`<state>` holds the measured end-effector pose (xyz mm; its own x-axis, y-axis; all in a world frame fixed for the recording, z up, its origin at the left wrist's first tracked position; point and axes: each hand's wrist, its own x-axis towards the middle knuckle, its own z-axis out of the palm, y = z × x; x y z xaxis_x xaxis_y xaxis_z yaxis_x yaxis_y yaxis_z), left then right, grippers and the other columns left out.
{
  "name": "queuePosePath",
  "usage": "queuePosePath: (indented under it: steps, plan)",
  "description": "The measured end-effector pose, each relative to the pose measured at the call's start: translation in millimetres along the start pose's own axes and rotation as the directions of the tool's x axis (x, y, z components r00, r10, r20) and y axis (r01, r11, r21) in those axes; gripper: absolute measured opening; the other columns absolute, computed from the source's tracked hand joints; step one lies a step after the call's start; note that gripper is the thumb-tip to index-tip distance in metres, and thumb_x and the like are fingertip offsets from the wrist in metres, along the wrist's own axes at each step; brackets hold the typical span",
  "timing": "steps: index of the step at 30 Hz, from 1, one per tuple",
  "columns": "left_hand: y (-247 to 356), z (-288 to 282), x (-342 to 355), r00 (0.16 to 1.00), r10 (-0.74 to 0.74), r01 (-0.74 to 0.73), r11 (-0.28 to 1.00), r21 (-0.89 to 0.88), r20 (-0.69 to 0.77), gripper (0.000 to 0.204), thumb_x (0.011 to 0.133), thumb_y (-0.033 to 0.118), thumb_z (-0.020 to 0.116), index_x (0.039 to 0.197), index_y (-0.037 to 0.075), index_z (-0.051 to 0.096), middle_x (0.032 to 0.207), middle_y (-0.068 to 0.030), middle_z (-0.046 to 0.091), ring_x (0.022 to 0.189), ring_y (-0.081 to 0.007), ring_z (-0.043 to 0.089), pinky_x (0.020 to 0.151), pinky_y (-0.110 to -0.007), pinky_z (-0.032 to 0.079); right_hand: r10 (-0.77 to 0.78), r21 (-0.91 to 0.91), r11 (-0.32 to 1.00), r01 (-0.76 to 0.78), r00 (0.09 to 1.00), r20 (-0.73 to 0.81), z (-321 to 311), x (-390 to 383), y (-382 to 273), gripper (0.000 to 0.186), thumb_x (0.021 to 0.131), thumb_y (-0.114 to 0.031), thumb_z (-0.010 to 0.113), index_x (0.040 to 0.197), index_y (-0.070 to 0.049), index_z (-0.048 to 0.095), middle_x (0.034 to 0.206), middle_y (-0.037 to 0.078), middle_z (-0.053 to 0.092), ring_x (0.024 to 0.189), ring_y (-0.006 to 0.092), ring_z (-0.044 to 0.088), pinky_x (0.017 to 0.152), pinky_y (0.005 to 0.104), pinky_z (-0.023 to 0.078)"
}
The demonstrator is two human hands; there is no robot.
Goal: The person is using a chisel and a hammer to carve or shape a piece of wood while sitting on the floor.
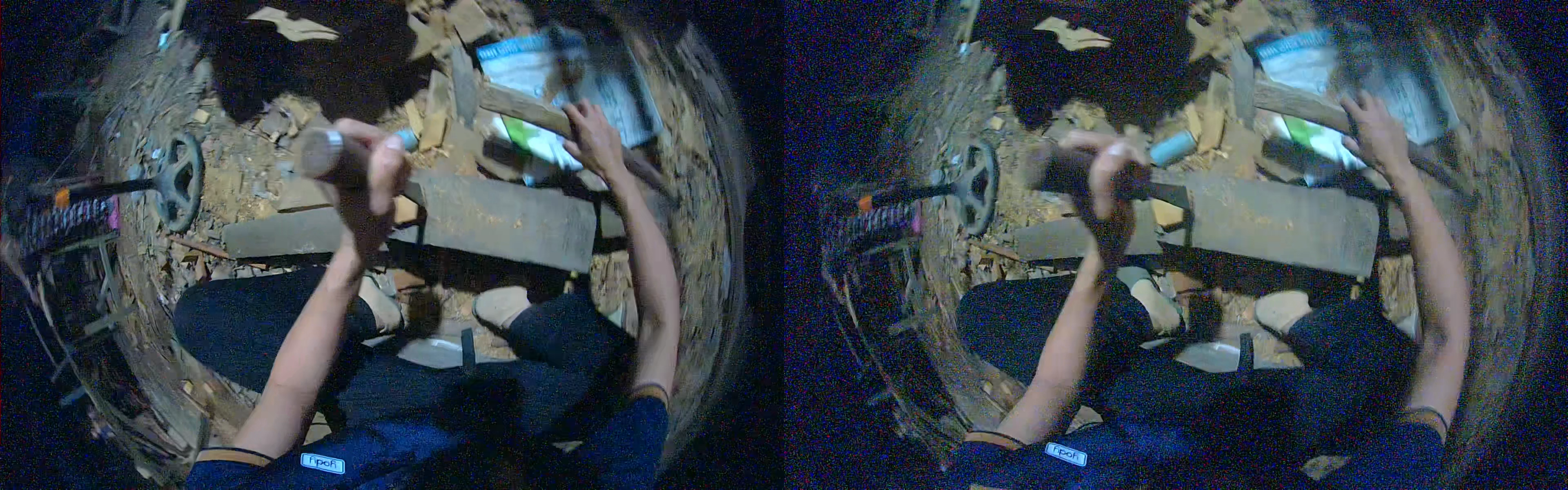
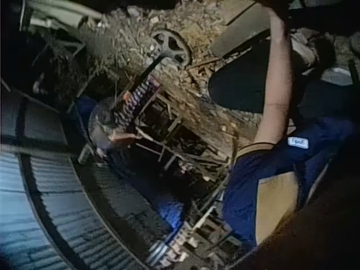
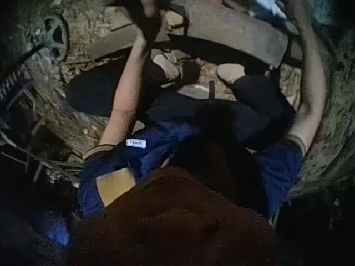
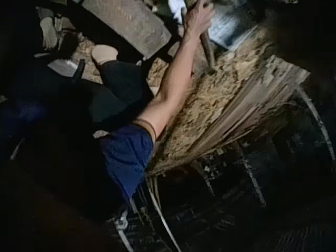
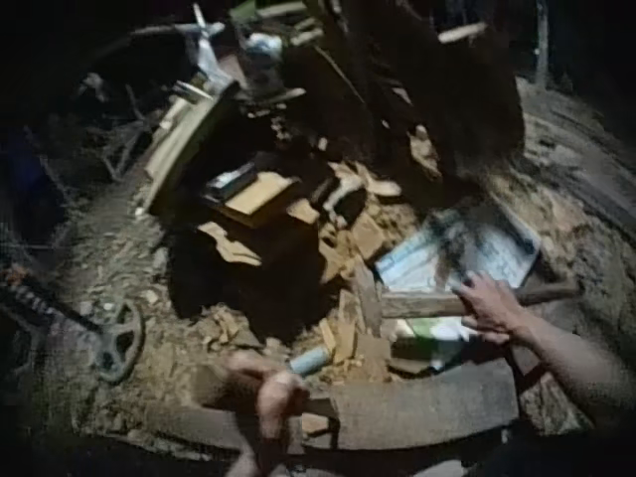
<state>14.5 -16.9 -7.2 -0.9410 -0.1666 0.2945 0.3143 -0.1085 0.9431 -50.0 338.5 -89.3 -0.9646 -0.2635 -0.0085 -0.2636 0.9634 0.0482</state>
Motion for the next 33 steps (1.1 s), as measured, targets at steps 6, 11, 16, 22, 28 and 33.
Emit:
queuePosePath:
  steps: [6,11,16,22,28,33]
  plan:
    - [-4.2,6.3,0.1,0.999,-0.038,0.038,0.999,-0.010,0.011,0.013,0.076,0.007,0.064,0.077,0.004,0.052,0.059,0.0007,0.049,0.051,-0.0086,0.049,0.047,-0.025,0.040,-0.111,0.477,0.857,0.197,0.973,-0.201,-125.3,-11.8,-61.5,0.067,0.068,-0.031,0.067,0.127,-0.011,0.043,0.098,0.023,0.062,0.091,0.0407,0.060,0.077,0.0454,0.048]
    - [-3.9,-14.3,9.8,0.997,0.075,-0.075,0.992,0.106,0.003,0.012,0.078,0.011,0.060,0.073,0.003,0.052,0.058,0.0002,0.049,0.050,-0.0085,0.048,0.047,-0.024,0.038,-0.361,0.411,0.639,0.651,0.725,-0.587,-250.2,-10.4,-164.6,0.066,0.076,-0.021,0.064,0.134,-0.002,0.037,0.121,0.021,0.054,0.113,0.0302,0.054,0.095,0.0370,0.042]
    - [-36.3,-7.6,2.9,0.967,0.228,-0.247,0.950,0.189,0.115,0.018,0.078,0.013,0.064,0.088,0.002,0.052,0.064,-0.0033,0.052,0.052,-0.0139,0.051,0.048,-0.027,0.039,-0.477,0.449,0.681,0.578,0.816,-0.327,-282.6,-22.1,-196.8,0.067,0.077,-0.022,0.064,0.136,-0.007,0.035,0.113,0.025,0.057,0.104,0.0336,0.059,0.090,0.0394,0.046]
    - [-22.5,-17.2,2.3,0.975,0.111,-0.123,0.991,0.052,0.190,0.010,0.080,0.009,0.061,0.084,0.003,0.053,0.064,-0.0024,0.054,0.052,-0.0127,0.051,0.048,-0.026,0.039,-0.480,0.463,0.683,0.565,0.825,-0.299,-279.4,-19.0,-205.6,0.073,0.076,-0.023,0.061,0.141,-0.018,0.029,0.100,0.023,0.063,0.084,0.0380,0.064,0.078,0.0459,0.052]
    - [-20.8,-3.1,7.8,0.911,0.337,-0.391,0.889,0.238,0.235,0.014,0.082,0.016,0.061,0.081,0.004,0.054,0.057,-0.0029,0.050,0.048,-0.0142,0.051,0.048,-0.028,0.041,-0.310,0.361,0.879,0.312,0.948,-0.067,-288.8,-38.9,-219.0,0.073,0.075,-0.025,0.062,0.140,-0.018,0.030,0.103,0.022,0.062,0.086,0.0377,0.063,0.079,0.0458,0.052]
    - [-29.7,4.9,-2.2,0.921,0.372,-0.389,0.902,0.188,0.119,0.010,0.081,0.009,0.059,0.088,0.004,0.052,0.064,-0.0014,0.053,0.051,-0.0115,0.050,0.045,-0.025,0.037,-0.287,0.245,0.932,0.268,0.957,0.045,-268.8,-42.3,-218.2,0.069,0.079,-0.031,0.062,0.140,-0.020,0.031,0.094,0.019,0.064,0.081,0.0353,0.063,0.075,0.0437,0.052]
